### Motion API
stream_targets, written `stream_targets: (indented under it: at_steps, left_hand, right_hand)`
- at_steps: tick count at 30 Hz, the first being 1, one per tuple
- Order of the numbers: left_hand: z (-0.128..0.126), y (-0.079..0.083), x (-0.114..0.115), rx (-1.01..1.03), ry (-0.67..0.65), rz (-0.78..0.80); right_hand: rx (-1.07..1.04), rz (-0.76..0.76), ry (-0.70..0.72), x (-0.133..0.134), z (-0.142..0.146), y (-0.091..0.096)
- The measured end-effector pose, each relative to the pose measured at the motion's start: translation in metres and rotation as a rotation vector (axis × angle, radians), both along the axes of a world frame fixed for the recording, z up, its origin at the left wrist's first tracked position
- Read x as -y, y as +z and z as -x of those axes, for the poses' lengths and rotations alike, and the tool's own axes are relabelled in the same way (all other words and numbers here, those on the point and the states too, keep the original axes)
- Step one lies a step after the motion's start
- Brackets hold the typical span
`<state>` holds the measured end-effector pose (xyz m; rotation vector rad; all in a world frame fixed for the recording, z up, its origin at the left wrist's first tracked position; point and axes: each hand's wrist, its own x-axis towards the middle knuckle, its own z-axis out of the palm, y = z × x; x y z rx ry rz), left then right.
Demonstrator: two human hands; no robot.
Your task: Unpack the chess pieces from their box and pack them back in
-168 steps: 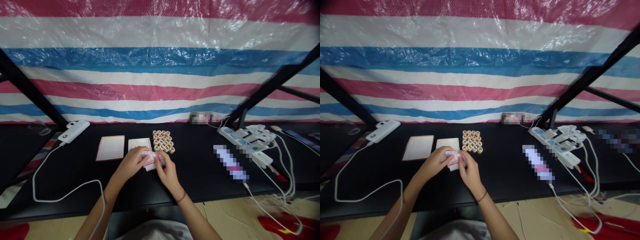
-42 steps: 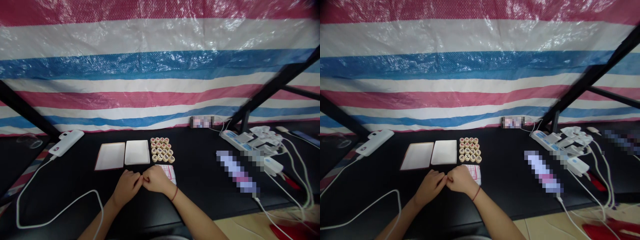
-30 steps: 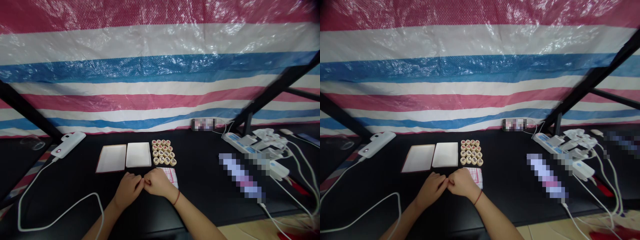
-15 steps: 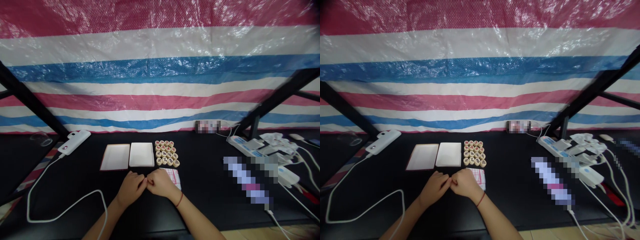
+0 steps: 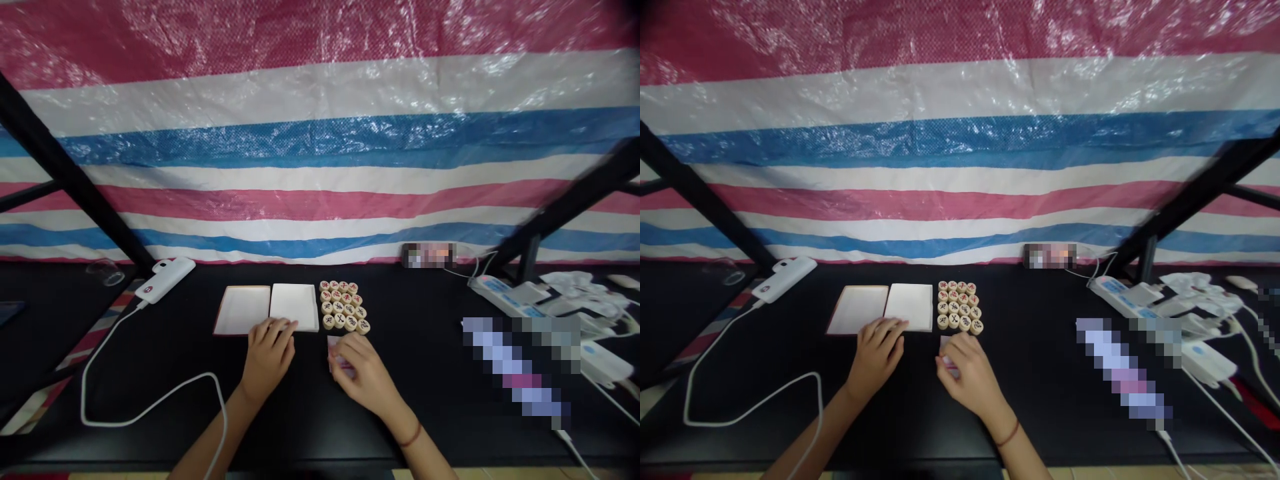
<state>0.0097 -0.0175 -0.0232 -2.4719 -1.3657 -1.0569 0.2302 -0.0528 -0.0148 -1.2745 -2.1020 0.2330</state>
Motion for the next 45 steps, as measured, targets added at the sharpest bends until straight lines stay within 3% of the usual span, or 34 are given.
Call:
stream_targets:
  at_steps: [3,7,17,20,26,32,38,45]
  left_hand:
    - [0.000,-0.002,-0.004,-0.060,0.088,0.026]
    - [0.003,-0.008,0.000,-0.089,0.077,0.089]
    - [0.009,-0.005,0.027,-0.017,-0.063,0.119]
    - [0.013,0.007,0.016,-0.007,-0.019,0.143]
    - [0.009,0.030,-0.035,-0.064,0.295,0.285]
    - [0.006,0.018,-0.054,-0.123,0.320,0.303]
    - [0.023,0.001,-0.052,-0.080,0.314,0.265]
    - [0.029,0.005,-0.064,-0.069,0.301,0.255]
  right_hand:
    - [0.078,-0.053,-0.090,0.013,-0.024,-0.011]
    - [0.177,-0.038,-0.138,0.026,-0.041,-0.029]
    - [0.107,0.013,-0.200,0.039,-0.031,-0.029]
    - [0.043,-0.029,-0.199,0.038,-0.031,-0.027]
    - [-0.136,-0.150,-0.158,0.028,-0.014,-0.001]
    - [-0.097,-0.197,-0.012,-0.006,0.030,0.022]
    - [0.151,-0.010,0.115,-0.030,0.055,0.007]
    - [0.164,0.081,0.125,-0.024,0.053,-0.002]
